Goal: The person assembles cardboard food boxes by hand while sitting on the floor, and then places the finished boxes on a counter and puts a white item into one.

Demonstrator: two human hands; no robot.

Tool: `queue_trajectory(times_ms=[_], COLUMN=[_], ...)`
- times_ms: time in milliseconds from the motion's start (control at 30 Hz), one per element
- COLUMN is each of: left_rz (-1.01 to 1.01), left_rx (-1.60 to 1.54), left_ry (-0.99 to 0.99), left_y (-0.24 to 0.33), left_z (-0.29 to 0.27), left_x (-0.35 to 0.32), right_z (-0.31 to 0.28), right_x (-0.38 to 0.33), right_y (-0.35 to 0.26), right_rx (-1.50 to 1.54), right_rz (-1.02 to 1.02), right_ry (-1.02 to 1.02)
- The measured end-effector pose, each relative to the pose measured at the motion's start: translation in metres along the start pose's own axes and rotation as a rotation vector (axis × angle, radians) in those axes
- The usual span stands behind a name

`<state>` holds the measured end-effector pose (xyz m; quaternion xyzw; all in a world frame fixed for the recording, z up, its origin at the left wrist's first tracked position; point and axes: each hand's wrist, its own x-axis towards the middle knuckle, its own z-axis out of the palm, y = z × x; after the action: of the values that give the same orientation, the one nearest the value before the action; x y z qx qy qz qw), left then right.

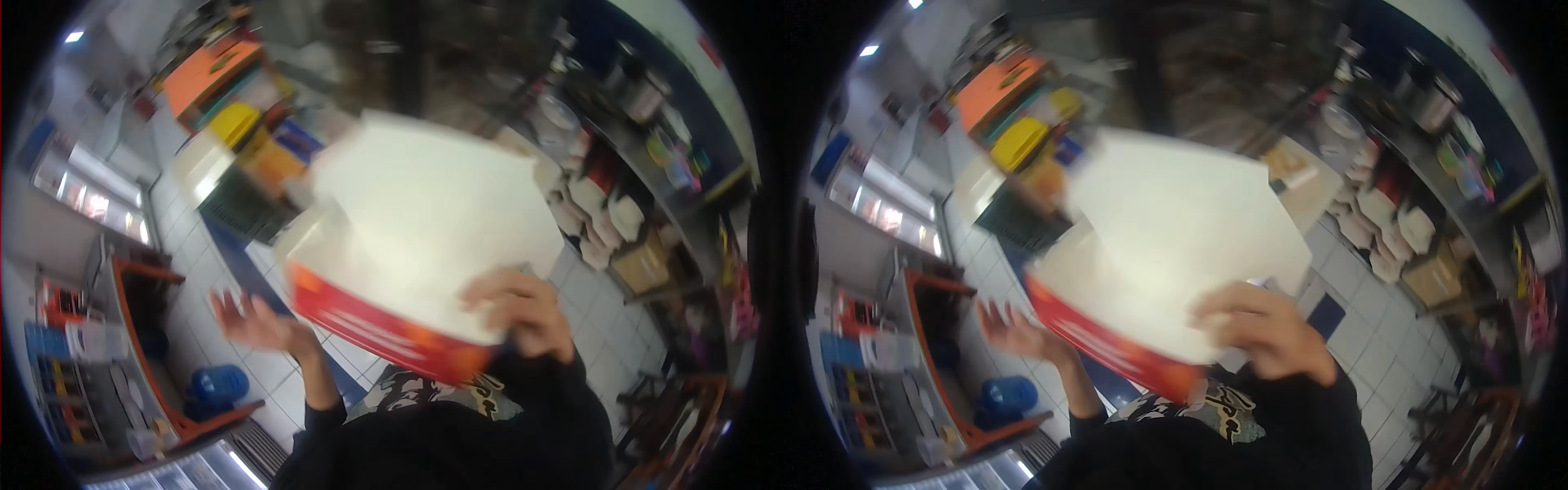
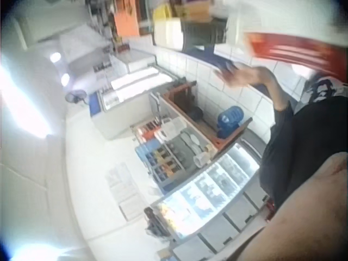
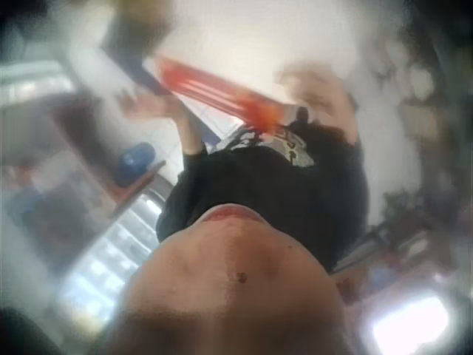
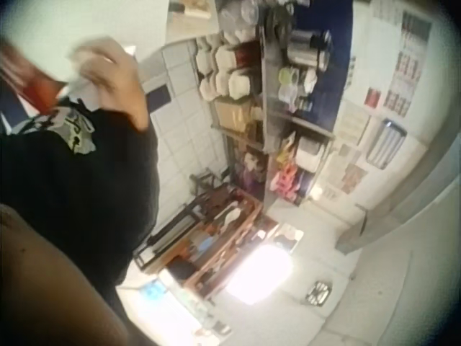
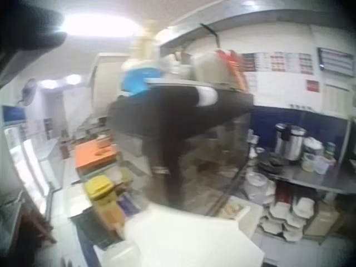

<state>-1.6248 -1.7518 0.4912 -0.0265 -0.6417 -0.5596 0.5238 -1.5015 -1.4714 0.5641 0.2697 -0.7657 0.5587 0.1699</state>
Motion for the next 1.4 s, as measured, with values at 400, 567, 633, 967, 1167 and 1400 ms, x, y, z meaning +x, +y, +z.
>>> queue_trajectory(times_ms=[400,567,633,967,1167,1400], left_rz=[0.251,0.31,0.586,0.793,0.937,0.669], left_rx=[-0.333,0.262,0.527,0.58,0.392,0.804], left_ry=[-1.779,-1.678,-1.464,-1.714,-1.837,-1.39], left_y=[-0.022,-0.151,-0.233,-0.329,-0.32,-0.238], left_z=[0.212,0.392,0.458,0.621,0.651,0.598], left_x=[-0.54,-0.683,-0.668,-0.683,-0.666,-0.566], right_z=[-0.216,-0.257,-0.261,-0.293,-0.294,-0.248], right_x=[-0.492,-0.549,-0.554,-0.603,-0.563,-0.41], right_y=[0.1,0.228,0.271,0.454,0.569,0.684], right_rx=[-0.325,-0.454,-0.384,-0.301,-0.359,-0.518], right_rz=[1.182,1.496,1.519,1.389,1.106,0.784], right_ry=[1.194,0.683,0.52,0.246,0.105,-0.068])
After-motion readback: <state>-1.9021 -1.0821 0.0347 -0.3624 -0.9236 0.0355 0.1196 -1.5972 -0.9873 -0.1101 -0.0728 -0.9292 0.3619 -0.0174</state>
